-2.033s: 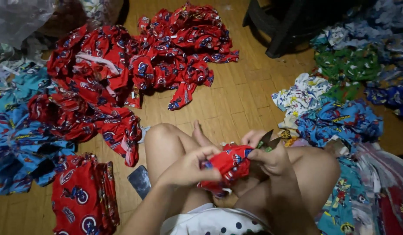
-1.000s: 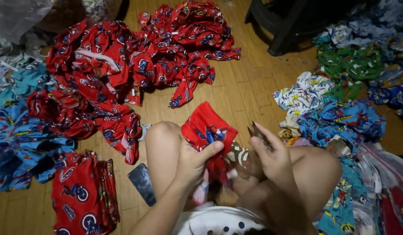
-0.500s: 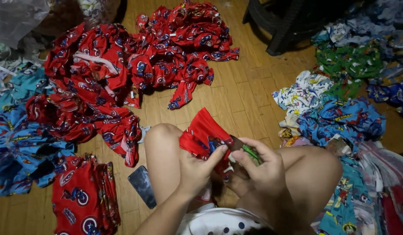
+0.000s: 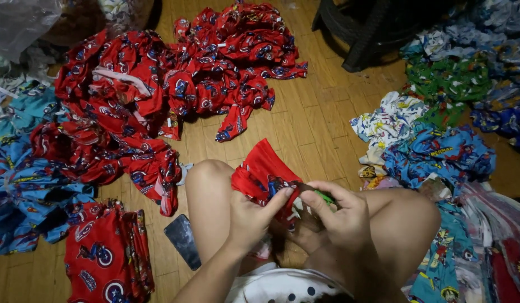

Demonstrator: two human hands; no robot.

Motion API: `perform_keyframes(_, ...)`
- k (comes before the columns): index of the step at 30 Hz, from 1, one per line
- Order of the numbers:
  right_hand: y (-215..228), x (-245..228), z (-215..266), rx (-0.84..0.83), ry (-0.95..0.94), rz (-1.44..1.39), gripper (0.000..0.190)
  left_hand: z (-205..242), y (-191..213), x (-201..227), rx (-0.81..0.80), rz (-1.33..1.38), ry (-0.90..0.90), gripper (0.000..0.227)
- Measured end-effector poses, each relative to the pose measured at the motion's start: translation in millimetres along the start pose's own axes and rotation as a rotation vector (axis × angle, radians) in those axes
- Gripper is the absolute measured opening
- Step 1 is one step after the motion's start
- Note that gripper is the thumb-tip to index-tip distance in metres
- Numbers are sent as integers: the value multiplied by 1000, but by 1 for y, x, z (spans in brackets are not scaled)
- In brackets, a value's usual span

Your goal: Folding and trimming small patterned fabric garments in a factory setting

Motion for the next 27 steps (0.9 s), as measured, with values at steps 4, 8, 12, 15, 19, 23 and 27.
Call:
perform_keyframes(4, 10, 24, -9, 5, -24, -188, 36, 1, 1, -6, 12, 81, 48, 22)
perform_keyframes(8, -5, 15, -11, -240, -100, -187, 42, 2, -5, -9, -146, -167, -126, 29)
perform_keyframes(12, 88, 45, -49, 204, 94, 177, 23, -2, 24, -7, -744, -526, -243, 52)
perform_keyframes(15, 142, 34, -60, 499, 96, 281, 20, 29, 46, -21, -1179, 422, -2, 33)
perform_keyframes(19, 77, 40, -66, 266, -32, 342, 33, 23, 63, -118, -799, 268, 167, 35)
perform_keyframes(23, -24, 54, -31, -470, -136, -311, 87, 18, 4, -86, -878, 287, 164, 58)
perform_keyframes(27, -8, 35, -25, -352, -105, -56, 23, -25, 20, -68, -523, -286, -72, 31)
Point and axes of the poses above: each hand's wrist, its own z-axis away from the middle knuckle, its own y-axis out of the back of the hand, x = y × z, the point moved 8 cm from there along -z, towards the middle knuckle, and after that the axes turned 11 degrees about -y, right-handed, at the moved point
